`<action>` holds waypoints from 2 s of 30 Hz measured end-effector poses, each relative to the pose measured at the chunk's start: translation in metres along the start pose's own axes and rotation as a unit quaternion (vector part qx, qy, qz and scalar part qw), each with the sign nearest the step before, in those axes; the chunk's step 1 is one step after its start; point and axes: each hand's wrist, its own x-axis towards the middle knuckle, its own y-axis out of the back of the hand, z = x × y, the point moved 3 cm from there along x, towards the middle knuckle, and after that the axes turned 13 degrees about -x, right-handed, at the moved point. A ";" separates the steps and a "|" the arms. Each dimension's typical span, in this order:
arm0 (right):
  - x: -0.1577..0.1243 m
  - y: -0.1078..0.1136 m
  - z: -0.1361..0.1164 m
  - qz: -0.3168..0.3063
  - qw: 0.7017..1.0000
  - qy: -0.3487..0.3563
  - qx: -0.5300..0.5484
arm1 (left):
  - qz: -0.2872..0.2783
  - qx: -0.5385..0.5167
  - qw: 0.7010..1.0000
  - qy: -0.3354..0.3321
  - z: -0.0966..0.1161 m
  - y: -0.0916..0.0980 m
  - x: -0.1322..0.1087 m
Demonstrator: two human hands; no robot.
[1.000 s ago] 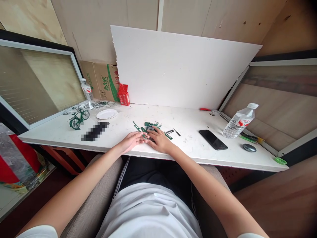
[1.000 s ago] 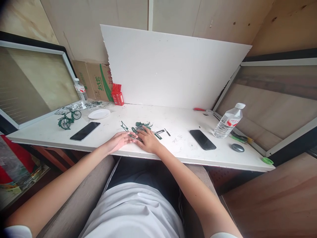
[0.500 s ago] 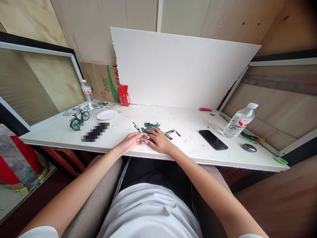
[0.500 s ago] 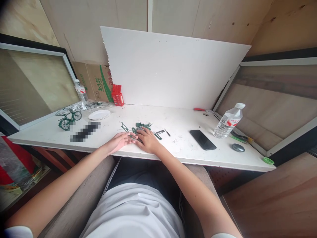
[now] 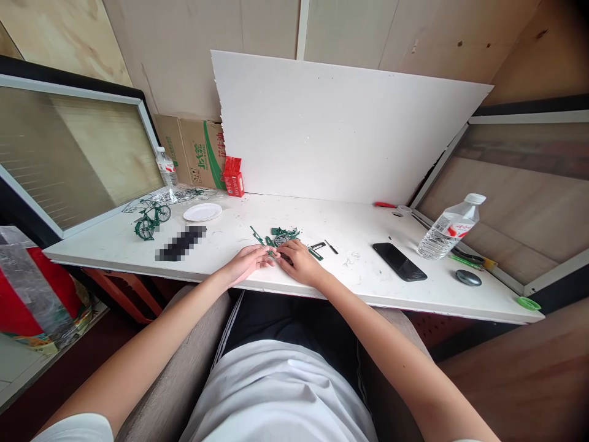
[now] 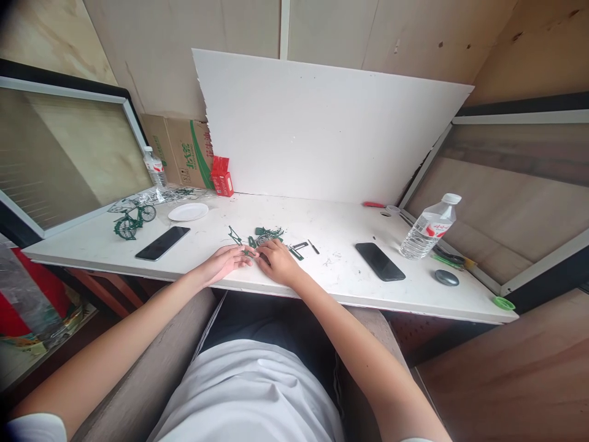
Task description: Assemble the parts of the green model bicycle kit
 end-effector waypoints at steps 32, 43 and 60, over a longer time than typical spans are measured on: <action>0.001 0.004 0.003 0.094 0.995 0.002 0.037 | 0.048 0.002 0.999 -0.014 0.002 -0.004 0.000; -0.002 0.004 0.009 0.140 0.977 -0.041 0.158 | 0.101 0.097 0.988 -0.061 -0.004 -0.008 -0.001; 0.001 -0.007 -0.002 0.037 0.846 -0.216 0.487 | 0.078 0.189 0.975 -0.092 -0.001 -0.011 -0.003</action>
